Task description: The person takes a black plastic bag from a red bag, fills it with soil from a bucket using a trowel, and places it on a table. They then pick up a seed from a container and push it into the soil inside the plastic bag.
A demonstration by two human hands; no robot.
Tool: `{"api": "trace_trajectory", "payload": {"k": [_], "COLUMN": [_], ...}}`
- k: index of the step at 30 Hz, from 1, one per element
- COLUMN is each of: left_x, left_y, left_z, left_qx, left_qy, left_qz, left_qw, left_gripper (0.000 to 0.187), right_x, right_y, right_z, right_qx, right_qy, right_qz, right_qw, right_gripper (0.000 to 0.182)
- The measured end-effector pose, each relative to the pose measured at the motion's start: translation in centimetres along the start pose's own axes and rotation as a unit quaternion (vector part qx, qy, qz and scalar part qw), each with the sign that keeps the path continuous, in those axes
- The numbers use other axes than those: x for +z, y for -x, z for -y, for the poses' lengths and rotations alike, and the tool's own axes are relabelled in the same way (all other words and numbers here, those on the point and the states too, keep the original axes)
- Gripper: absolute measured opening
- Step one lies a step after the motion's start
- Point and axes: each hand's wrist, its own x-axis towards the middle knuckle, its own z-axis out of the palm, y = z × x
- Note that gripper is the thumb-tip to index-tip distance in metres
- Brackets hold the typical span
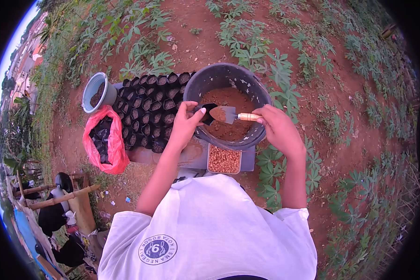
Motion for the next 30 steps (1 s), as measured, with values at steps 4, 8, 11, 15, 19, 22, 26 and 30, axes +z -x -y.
{"api": "trace_trajectory", "payload": {"k": [4,8,11,15,19,22,26,30], "left_x": [0.8,1.0,1.1,1.1,1.3,1.3,0.6,-0.8], "left_y": [0.6,0.7,0.7,0.6,1.1,1.0,1.6,2.2], "left_z": [-0.2,0.7,1.4,2.1,2.0,2.4,2.2,2.1], "left_qx": [-0.001,0.009,0.018,0.01,0.009,-0.001,0.008,0.032], "left_qy": [-0.001,-0.018,-0.028,-0.04,-0.025,-0.008,-0.004,-0.017], "left_qz": [-0.004,-0.005,-0.017,-0.028,-0.033,-0.019,-0.008,-0.003], "left_qw": [1.0,1.0,0.999,0.999,0.999,1.0,1.0,0.999], "left_gripper": [0.041,0.042,0.042,0.043,0.042,0.044,0.044,0.044], "right_x": [0.8,1.5,1.6,1.3,2.2,2.4,3.0,3.1], "right_y": [-0.6,-0.9,-1.3,-2.0,-2.5,-2.5,-2.3,-2.1], "right_z": [0.3,0.4,0.7,1.3,1.8,2.6,3.6,5.8], "right_qx": [-0.029,-0.045,-0.055,-0.076,-0.111,-0.112,-0.122,-0.109], "right_qy": [0.028,0.02,0.015,0.008,-0.011,-0.024,-0.009,0.0], "right_qz": [0.014,0.01,0.013,0.016,-0.015,-0.029,-0.06,-0.069], "right_qw": [0.999,0.999,0.998,0.997,0.994,0.993,0.991,0.992], "right_gripper": [0.014,0.015,0.016,0.017,0.016,0.014,0.012,0.011]}}
